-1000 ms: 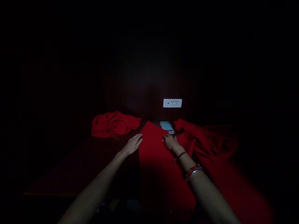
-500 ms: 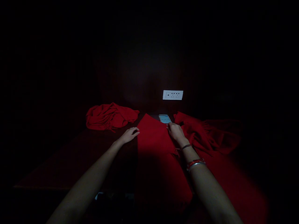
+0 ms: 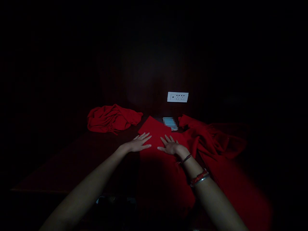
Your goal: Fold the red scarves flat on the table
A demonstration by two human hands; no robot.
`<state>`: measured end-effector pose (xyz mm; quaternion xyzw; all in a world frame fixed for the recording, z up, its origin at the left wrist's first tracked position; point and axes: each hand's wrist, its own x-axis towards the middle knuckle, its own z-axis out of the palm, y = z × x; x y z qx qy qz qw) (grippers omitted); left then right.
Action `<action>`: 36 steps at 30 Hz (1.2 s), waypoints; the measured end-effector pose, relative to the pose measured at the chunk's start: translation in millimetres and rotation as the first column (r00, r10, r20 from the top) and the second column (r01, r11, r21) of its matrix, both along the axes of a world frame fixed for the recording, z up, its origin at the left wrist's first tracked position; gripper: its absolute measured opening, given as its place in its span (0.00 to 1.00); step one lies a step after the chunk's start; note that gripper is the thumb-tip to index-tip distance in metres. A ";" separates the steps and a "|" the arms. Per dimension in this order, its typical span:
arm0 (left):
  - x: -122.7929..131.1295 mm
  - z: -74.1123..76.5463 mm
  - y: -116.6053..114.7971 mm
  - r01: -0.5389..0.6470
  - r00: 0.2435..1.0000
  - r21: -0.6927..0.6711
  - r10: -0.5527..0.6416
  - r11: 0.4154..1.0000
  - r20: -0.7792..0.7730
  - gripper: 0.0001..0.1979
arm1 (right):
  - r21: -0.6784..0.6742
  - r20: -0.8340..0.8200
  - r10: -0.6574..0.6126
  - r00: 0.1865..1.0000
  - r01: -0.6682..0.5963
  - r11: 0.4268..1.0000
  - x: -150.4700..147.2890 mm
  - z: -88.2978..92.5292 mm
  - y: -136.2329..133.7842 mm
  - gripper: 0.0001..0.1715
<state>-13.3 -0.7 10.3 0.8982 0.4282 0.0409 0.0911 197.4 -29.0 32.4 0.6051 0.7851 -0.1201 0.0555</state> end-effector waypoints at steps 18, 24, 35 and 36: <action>-1.4 5.9 0.2 -0.202 0.977 -0.014 0.201 0.979 -0.066 0.29 | 0.332 -0.199 -0.079 0.977 0.143 0.932 6.1 -5.8 -18.2 0.45; 5.4 8.9 -10.4 -0.051 0.999 0.207 0.050 0.977 0.011 0.27 | 0.227 -0.132 -0.028 0.991 0.058 0.972 3.5 -15.2 -18.4 0.44; 9.5 4.9 -14.9 0.024 0.996 0.086 -0.017 0.996 -0.084 0.37 | 0.300 -0.119 -0.078 0.990 0.110 0.948 3.0 -8.2 -27.8 0.44; 8.3 5.7 -16.4 0.028 0.996 0.077 -0.021 0.997 -0.082 0.38 | 0.358 -0.125 -0.039 0.991 0.082 0.930 0.1 -6.5 -30.9 0.43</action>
